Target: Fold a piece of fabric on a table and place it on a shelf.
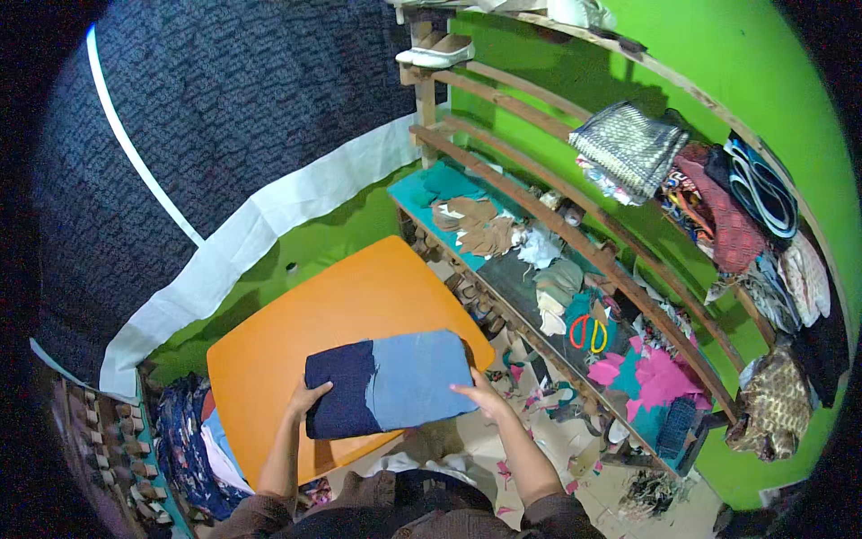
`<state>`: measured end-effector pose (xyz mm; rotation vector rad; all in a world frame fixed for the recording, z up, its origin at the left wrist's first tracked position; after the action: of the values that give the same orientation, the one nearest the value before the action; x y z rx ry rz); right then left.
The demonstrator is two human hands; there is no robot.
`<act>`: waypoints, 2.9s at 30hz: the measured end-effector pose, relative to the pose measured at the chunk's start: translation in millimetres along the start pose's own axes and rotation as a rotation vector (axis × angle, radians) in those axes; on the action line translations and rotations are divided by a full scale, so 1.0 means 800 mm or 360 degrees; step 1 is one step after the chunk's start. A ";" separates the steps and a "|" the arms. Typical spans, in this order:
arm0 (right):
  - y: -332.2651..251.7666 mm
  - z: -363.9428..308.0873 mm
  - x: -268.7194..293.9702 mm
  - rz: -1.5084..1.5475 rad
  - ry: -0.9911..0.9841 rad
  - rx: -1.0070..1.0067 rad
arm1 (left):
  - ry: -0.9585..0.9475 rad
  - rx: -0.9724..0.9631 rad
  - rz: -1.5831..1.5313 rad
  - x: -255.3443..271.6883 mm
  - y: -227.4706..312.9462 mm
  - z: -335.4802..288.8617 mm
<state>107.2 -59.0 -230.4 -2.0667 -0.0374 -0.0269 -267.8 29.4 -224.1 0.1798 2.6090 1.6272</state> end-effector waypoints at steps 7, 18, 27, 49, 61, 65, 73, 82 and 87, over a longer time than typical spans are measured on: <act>0.072 -0.056 0.037 0.0037 0.0032 -0.0254 | -0.0089 -0.0014 -0.0041 -0.060 -0.015 -0.022; 0.148 -0.166 0.118 0.0514 0.0228 -0.0421 | -0.0189 0.0228 -0.0308 -0.166 -0.054 -0.081; -0.090 -0.227 0.222 0.0873 0.0252 0.0945 | -0.0500 0.0487 -0.0841 -0.266 0.025 -0.090; -0.491 -0.080 0.401 0.1122 0.0567 0.1446 | -0.1165 -0.0677 -0.1375 -0.464 0.414 -0.085; -0.509 -0.043 0.482 0.0844 0.0899 0.1202 | -0.1240 -0.0325 -0.1572 -0.534 0.445 -0.037; -0.545 -0.059 0.531 0.0710 0.1097 0.1266 | -0.1282 -0.0323 -0.1625 -0.563 0.482 -0.035; -0.560 -0.097 0.580 0.0169 0.1919 0.1044 | -0.1620 -0.0146 -0.1606 -0.672 0.496 0.003; -0.566 -0.111 0.482 -0.1408 0.1824 0.0996 | -0.1525 -0.0485 -0.1752 -0.729 0.528 -0.009; -0.569 -0.105 0.448 -0.1833 0.1669 0.0622 | -0.0990 -0.0632 -0.0717 -0.681 0.506 -0.002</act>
<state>448.0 89.2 222.1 -1.1901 -0.5197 -1.6212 298.9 132.6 134.6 0.0539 1.6891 1.5569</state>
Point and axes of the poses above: each hand's wrist, its own z-axis towards the middle knuckle, its own x-axis out of the back of the hand, y = z × x, the point moved 6 cm from there along z, towards the middle knuckle, and after that the axes turned 8 degrees about -z, right-handed, at the moved point
